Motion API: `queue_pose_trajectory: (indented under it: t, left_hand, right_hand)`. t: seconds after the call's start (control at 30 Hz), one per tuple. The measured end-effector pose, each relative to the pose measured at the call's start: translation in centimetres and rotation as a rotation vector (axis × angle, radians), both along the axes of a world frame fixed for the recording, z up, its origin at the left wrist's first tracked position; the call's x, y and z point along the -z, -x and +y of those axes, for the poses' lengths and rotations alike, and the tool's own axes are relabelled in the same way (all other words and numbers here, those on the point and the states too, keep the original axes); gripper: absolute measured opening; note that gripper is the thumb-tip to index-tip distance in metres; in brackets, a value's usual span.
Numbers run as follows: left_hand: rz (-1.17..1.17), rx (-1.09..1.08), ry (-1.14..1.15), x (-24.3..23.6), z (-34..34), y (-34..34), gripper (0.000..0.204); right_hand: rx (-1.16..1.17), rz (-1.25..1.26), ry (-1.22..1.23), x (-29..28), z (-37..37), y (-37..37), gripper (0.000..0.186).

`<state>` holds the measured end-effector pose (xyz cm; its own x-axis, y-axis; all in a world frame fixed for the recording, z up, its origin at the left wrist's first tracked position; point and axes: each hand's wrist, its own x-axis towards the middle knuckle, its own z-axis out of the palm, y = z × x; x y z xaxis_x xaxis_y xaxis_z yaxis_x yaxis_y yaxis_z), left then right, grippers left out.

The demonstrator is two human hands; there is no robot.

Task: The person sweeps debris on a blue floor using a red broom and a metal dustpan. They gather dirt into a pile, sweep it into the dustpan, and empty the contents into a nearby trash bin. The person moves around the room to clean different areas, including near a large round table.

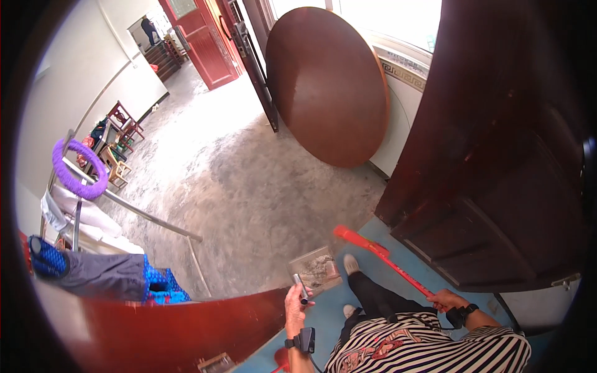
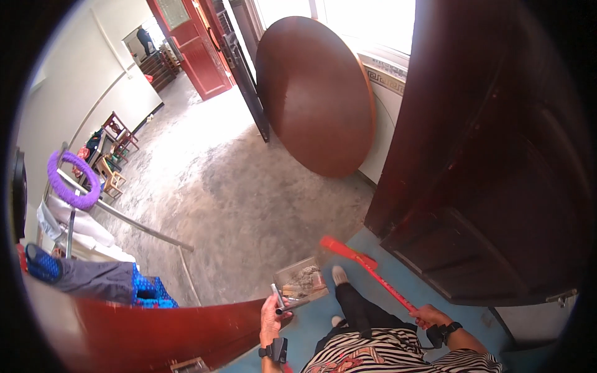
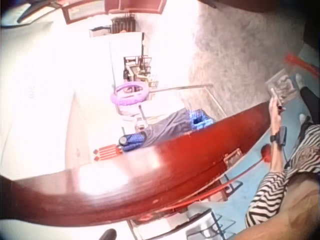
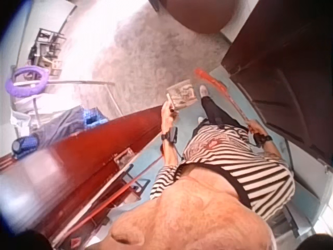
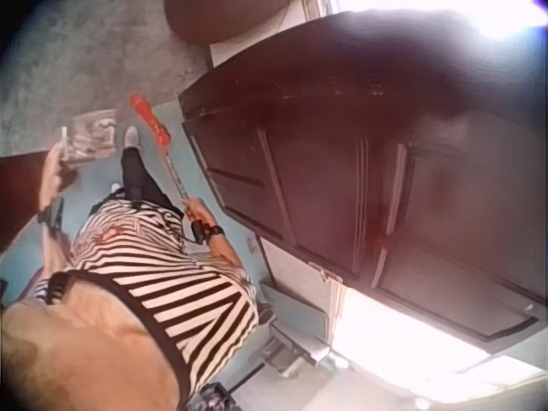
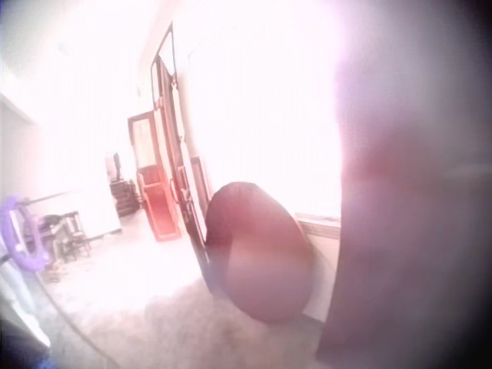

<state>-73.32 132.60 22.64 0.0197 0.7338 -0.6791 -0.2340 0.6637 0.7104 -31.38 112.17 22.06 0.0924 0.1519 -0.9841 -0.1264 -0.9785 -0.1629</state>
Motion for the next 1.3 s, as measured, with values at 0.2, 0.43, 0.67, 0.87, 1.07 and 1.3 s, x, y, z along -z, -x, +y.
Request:
queue_pose_trajectory:
  t: [0.2,0.43,0.67,0.87,1.07,1.3]
  left_hand:
    - [0.029,-0.105,-0.023,2.1,11.5,0.6,0.037]
    - [0.046,-0.09,0.021,0.2,25.0,0.4,0.029]
    - [0.141,0.214,0.045,2.3,40.4,-2.4,0.036]
    - [0.197,0.81,-0.159,5.6,51.4,-4.7,0.038]
    - [0.14,1.185,-0.059,10.3,59.7,-8.9,0.03]
    - [-0.087,1.521,0.154,12.2,60.3,-15.4,0.03]
  right_hand:
    - [-0.105,0.0,-0.05,5.5,9.0,-2.2,0.029]
    - [-0.11,-0.057,0.012,0.9,20.0,-2.5,0.032]
    - [0.191,-0.124,-0.12,4.0,23.3,1.3,0.026]
    - [0.544,-0.063,-0.003,2.4,27.0,8.4,0.022]
    - [0.896,-0.056,0.178,-0.2,32.9,18.8,0.025]
    - [1.587,0.043,0.179,-3.0,40.2,33.8,0.018]
